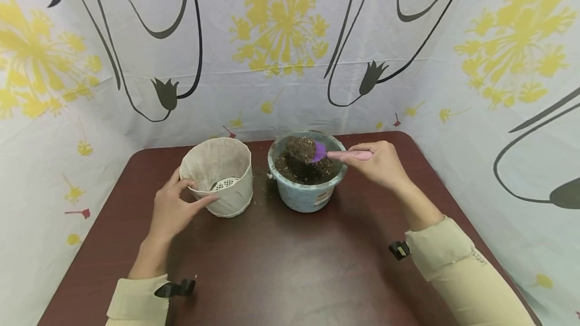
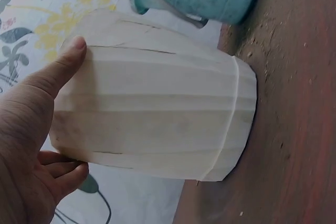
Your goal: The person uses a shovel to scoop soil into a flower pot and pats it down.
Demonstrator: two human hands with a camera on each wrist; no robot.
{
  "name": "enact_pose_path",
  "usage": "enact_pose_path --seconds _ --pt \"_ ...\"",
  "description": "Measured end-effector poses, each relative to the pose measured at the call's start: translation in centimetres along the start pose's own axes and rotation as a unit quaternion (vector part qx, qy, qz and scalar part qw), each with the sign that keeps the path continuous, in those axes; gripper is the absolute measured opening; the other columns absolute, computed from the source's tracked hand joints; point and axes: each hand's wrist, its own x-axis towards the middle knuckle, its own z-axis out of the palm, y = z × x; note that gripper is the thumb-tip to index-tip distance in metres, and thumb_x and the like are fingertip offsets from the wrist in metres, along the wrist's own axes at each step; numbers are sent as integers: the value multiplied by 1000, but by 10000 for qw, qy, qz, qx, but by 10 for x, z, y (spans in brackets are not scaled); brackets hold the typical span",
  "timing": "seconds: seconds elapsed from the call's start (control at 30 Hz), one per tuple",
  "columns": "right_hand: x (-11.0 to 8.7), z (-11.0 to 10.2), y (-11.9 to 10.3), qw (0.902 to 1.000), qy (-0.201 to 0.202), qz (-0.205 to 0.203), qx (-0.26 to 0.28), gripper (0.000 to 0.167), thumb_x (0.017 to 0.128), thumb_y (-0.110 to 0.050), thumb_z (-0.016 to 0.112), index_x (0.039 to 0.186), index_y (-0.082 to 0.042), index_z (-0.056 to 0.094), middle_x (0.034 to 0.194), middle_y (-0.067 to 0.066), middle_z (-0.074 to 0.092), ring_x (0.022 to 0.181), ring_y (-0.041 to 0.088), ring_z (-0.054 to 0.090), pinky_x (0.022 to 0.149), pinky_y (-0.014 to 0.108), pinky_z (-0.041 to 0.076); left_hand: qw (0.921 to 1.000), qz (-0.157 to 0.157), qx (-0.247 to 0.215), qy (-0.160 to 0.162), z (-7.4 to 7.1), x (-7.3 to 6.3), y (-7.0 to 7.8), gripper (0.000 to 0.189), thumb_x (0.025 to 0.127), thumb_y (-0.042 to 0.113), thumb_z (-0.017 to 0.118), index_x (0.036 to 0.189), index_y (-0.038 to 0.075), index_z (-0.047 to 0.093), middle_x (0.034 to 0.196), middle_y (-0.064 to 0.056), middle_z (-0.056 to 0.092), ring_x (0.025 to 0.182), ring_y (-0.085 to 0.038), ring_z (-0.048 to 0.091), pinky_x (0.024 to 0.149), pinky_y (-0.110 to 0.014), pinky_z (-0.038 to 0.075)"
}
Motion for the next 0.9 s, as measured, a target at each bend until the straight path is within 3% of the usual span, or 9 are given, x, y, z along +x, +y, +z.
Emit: enact_pose_path --seconds 0.2,0.57,0.7,0.9 --pt "5 5 -7 10000 -19 -3 30 27 87 -33 82 109 -17 81 99 -5 77 99 -4 67 72 16 51 10000 72 -5 -3 -13 2 -10 52 62 42 97 86 7 68 147 -15 53 122 -41 59 95 -59 50" --pt "12 19 -14 9999 -141 -59 29 26 88 -35 81 108 -19 81 98 -7 77 94 -4 65 64 18 47 9995 -45 135 -266 -28 5 -24 50 65 46 95 84 9 66 153 -14 47 129 -43 55 100 -59 47" --pt "15 24 -21 9998 -104 -162 -99 27 87 -35 82 108 -17 82 97 -8 77 87 -1 63 61 20 46 9995 -13 123 -298 -32 6 -28 50 66 47 94 84 9 66 151 -13 50 126 -41 56 98 -59 48" --pt "21 34 -38 9997 -249 34 -77 27 84 -47 81 103 -28 83 91 -9 78 68 7 51 53 26 40 9991 -65 119 -395 -34 7 -28 53 68 48 93 86 6 65 151 -13 49 126 -42 56 98 -60 48"
